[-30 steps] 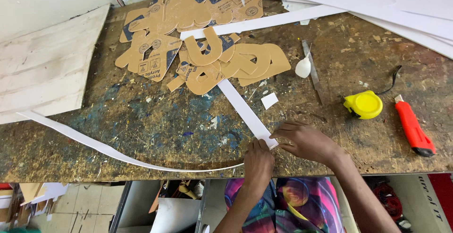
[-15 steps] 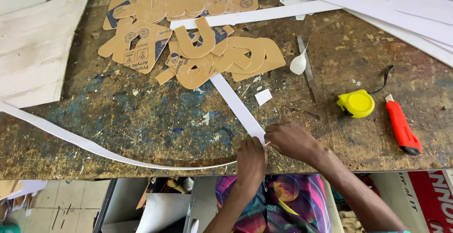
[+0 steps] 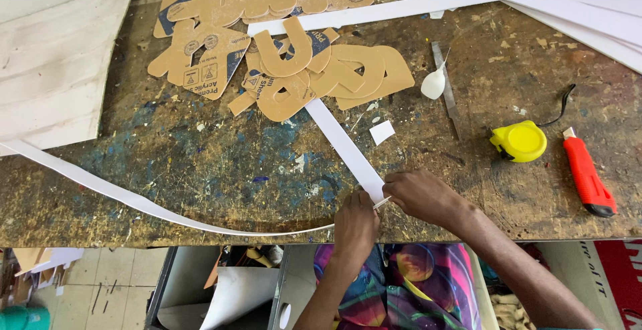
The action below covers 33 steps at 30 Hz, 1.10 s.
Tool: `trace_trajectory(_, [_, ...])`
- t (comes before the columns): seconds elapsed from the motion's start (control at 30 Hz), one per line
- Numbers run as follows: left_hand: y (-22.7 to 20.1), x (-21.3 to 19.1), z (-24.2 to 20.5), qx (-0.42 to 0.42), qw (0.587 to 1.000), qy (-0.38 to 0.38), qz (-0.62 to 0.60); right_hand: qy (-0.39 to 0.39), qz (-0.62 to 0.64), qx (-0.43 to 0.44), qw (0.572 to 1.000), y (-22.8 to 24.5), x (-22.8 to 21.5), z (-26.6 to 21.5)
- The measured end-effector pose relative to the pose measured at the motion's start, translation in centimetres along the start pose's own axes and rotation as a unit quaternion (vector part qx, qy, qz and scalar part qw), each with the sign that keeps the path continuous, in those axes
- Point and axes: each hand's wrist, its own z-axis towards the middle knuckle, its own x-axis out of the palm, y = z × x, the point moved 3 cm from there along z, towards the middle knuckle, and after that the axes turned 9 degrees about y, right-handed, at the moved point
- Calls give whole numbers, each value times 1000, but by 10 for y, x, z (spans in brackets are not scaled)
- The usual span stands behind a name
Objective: The person applies glue to a long white strip of material on a workbench. They retrieve a hot glue gun from a storage bin, untangle its cord, and plug it into a wall socket. The person then picks up the glue gun and continues applying glue to the white strip.
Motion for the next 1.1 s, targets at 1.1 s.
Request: trace_trajectory(1.1, [-2,5,-7,-3,997,-69,43,-70,63,14,995,-1,3,-15])
